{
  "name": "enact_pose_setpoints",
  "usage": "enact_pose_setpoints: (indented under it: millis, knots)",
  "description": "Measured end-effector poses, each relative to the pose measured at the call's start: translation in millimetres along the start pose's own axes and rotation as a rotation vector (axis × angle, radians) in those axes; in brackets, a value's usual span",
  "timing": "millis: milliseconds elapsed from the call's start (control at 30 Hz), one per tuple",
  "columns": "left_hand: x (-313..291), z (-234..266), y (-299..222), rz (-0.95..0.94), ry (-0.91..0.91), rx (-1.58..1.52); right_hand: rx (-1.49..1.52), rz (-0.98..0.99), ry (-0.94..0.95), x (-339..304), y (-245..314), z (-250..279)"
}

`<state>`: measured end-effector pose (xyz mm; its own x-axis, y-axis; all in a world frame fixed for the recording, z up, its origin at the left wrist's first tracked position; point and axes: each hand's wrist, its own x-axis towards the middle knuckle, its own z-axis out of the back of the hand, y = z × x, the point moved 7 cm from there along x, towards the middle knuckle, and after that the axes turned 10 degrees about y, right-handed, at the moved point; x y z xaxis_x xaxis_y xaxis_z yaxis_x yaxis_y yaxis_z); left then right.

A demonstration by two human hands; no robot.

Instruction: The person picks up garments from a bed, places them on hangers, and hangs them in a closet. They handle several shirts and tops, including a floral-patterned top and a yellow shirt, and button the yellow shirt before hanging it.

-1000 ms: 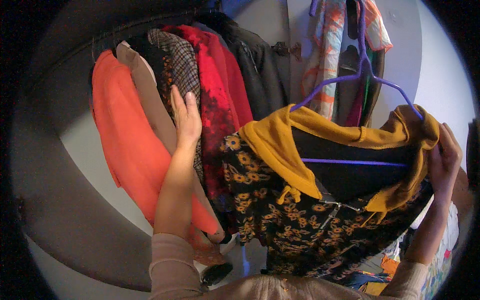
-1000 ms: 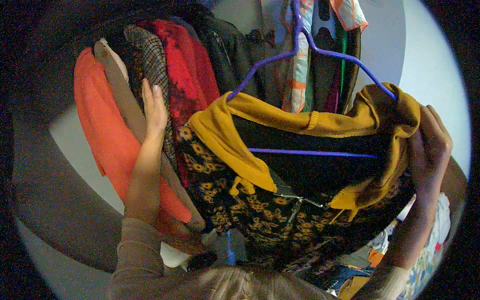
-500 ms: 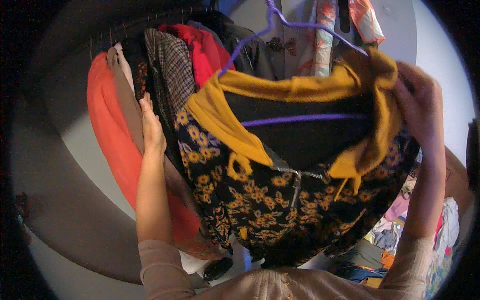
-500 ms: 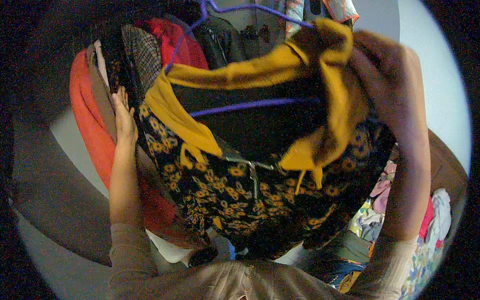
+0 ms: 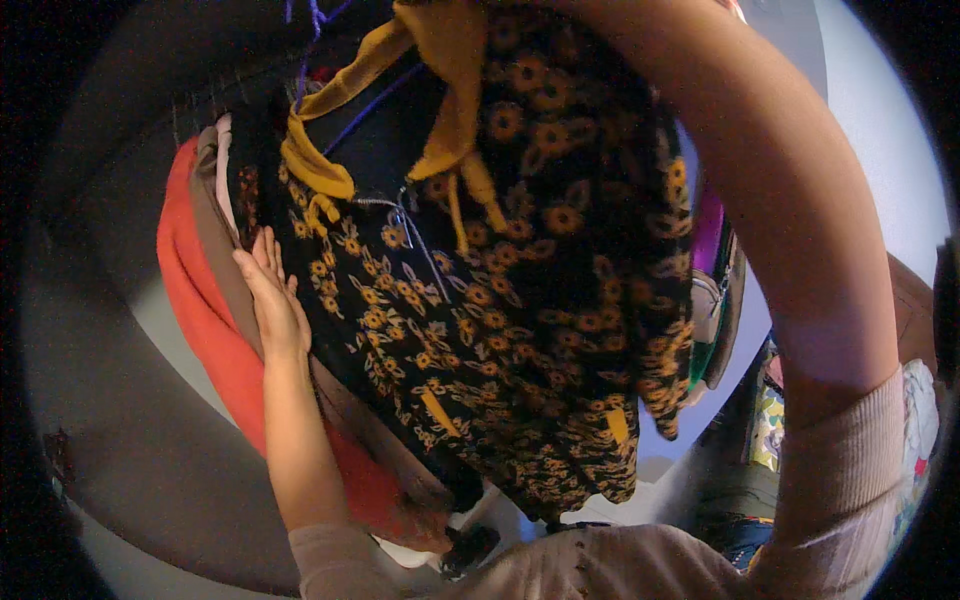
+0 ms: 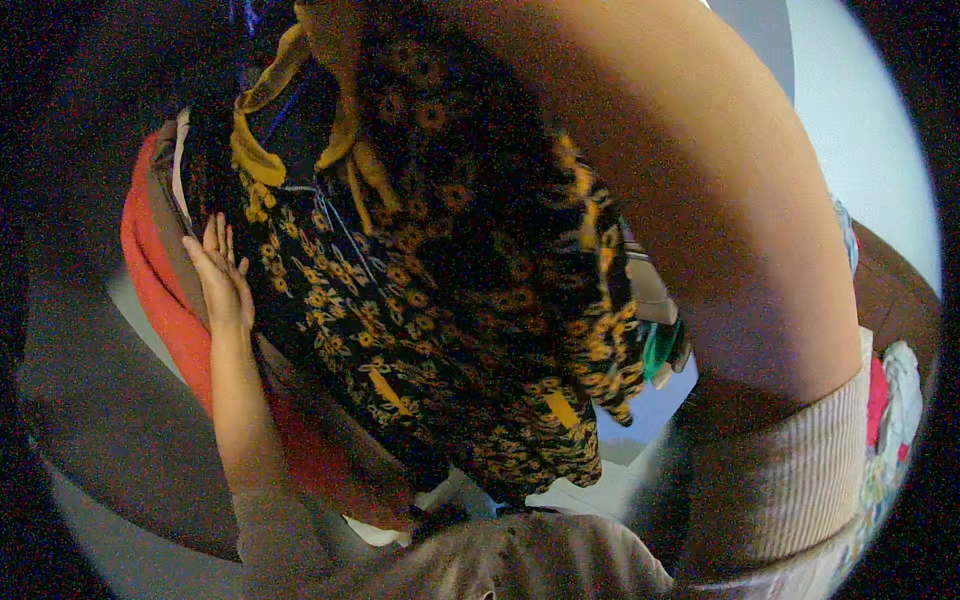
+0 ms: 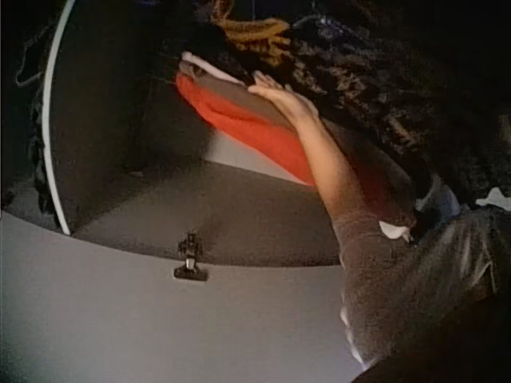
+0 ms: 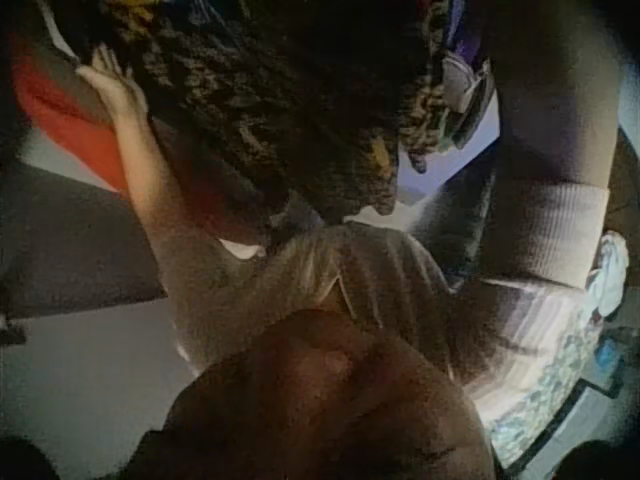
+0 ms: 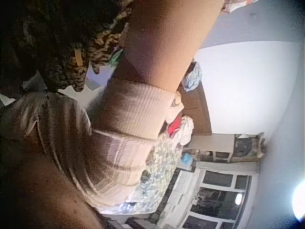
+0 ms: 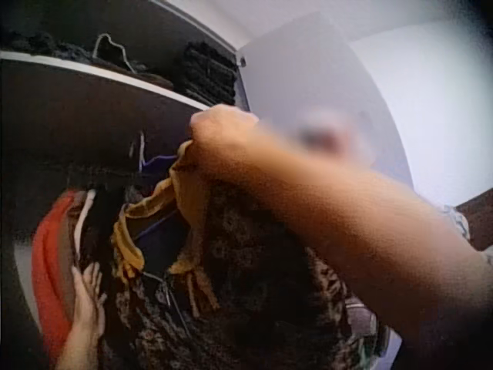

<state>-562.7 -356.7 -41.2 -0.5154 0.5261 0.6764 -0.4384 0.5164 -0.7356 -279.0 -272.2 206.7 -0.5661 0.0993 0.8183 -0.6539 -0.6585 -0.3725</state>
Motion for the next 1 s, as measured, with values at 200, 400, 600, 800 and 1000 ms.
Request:
enact_pose_setpoints:
  millis: [200,400,600,800,1000]
  knots:
    - [-62.5,-32.4,-20.9,-0.018,-0.003,0.064,-0.029,0.032,0.033,4.4,6.9,-2.1]
    - [-93.3,-79.0,-38.3,-0.03,0.043,0.074,0.005,0.032,-0.062,46.6,5.3,-3.0]
    - [-116.0,-95.5,-42.8,0.041,0.053,0.077,0.002,0.033,0.053,48.1,21.8,-6.5]
    - [-98.6,-96.4,-47.4,0.025,0.085,0.06,0.054,0.002,0.144,89.4,31.4,-27.9]
    - [-97.6,-97.1,-40.4,-0.05,0.079,0.092,0.097,-0.005,0.255,50.6,96.2,-56.2]
